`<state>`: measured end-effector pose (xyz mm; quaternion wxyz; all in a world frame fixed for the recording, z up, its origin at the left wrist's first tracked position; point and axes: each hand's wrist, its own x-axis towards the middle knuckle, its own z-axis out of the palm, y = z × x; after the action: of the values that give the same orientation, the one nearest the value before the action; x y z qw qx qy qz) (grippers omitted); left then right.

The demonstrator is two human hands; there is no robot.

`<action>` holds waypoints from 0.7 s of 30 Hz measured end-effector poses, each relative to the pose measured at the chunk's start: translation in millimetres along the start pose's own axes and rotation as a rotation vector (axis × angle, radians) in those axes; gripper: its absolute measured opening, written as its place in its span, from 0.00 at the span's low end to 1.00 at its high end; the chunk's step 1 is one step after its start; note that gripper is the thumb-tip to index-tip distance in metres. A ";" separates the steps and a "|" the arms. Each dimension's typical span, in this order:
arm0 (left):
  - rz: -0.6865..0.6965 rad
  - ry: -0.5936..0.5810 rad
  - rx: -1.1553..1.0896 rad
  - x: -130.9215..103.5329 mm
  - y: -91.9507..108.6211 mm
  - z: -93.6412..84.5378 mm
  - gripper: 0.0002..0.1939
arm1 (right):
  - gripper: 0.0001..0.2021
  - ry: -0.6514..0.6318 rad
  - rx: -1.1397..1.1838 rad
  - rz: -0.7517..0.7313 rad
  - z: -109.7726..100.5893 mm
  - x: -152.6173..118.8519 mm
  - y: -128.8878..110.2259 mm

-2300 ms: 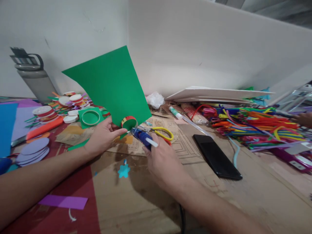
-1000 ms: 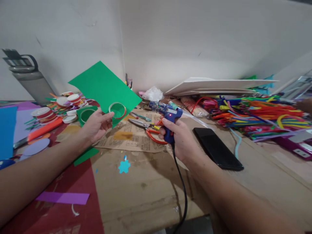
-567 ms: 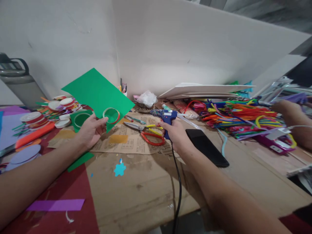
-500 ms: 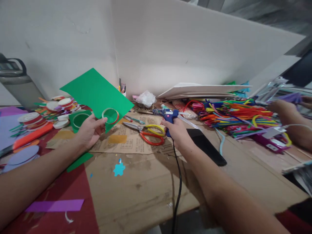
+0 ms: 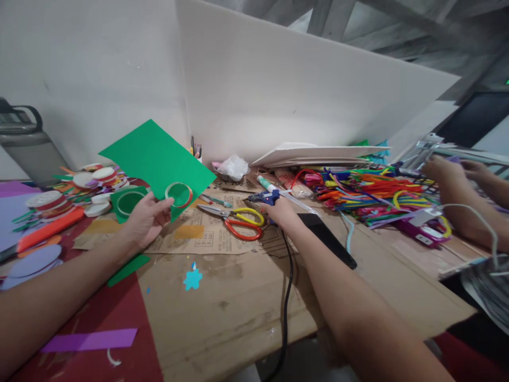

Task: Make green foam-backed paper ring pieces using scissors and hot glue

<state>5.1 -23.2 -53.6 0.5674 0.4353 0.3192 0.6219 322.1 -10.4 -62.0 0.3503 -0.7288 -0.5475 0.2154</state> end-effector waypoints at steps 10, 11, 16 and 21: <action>-0.057 -0.029 0.012 -2.7 1.4 1.1 0.19 | 0.17 0.103 -0.673 -0.234 -7.1 -16.8 -7.3; -0.055 -0.039 -0.007 -3.1 1.7 1.6 0.19 | 0.16 0.121 -0.720 -0.313 -4.1 -20.0 -10.4; -0.043 -0.042 -0.070 -3.3 3.3 2.2 0.19 | 0.11 -0.114 -0.612 -0.579 16.7 -44.0 -23.8; -0.001 -0.049 -0.105 -2.6 5.9 1.2 0.18 | 0.11 -0.201 -0.588 -0.685 30.7 -59.1 -23.8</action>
<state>3.7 -26.8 -48.3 0.5974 0.4197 0.2723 0.6268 267.0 -54.4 -68.7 0.1249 -0.5498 -0.8258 -0.0079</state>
